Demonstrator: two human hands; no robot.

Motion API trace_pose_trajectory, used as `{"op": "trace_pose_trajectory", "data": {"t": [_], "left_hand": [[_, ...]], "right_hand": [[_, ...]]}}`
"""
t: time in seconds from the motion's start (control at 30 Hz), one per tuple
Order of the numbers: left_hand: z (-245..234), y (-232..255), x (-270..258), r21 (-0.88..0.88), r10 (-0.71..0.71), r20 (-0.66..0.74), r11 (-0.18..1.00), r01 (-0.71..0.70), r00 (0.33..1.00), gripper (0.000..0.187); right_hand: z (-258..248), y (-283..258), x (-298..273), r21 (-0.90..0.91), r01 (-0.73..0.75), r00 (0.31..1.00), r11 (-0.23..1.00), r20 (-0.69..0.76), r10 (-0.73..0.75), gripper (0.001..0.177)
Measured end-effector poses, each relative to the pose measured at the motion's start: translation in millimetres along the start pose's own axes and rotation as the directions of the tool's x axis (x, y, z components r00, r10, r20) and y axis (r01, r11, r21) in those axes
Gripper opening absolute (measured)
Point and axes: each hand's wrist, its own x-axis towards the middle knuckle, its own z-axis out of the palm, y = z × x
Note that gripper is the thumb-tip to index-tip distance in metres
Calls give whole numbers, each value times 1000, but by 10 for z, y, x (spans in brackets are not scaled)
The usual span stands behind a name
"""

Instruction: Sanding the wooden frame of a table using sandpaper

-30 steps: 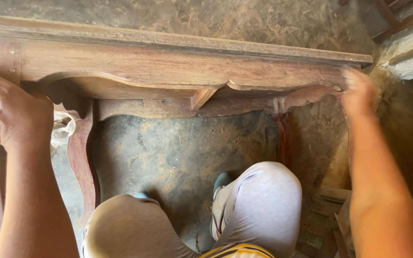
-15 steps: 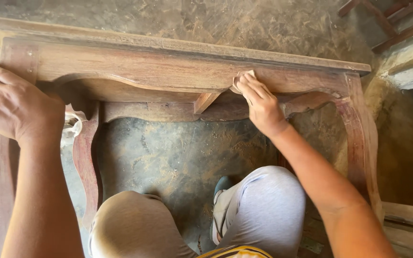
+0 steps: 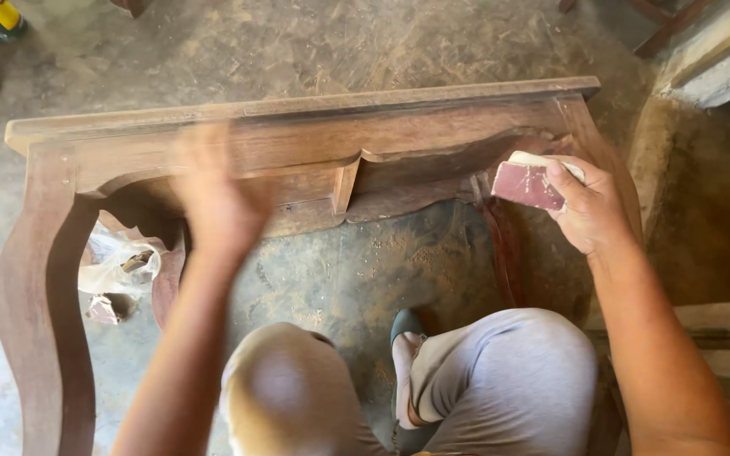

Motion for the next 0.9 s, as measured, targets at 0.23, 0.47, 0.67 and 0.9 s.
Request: {"op": "trace_pose_trajectory", "data": {"t": [0.23,0.47,0.67,0.9], "left_hand": [[61,1808,-289,-715,426,689,268,646,586,87],[681,2377,-736,-465,394,704,-374,803,591,27],[433,1425,-292,-784,238,469,555,277,851,67],[410,-477,-301,156,-35,389,987,-29,921,54]], "right_hand": [[431,80,-569,-111,221,971,969,-72,-229,23],[598,-289,-840,-468,424,896,775,92,-434,29],[341,-613,-460,-899,132,986,417,76,-149,63],[-1052,-24,-48,-819,-423,897,389,-440,48,96]]}}
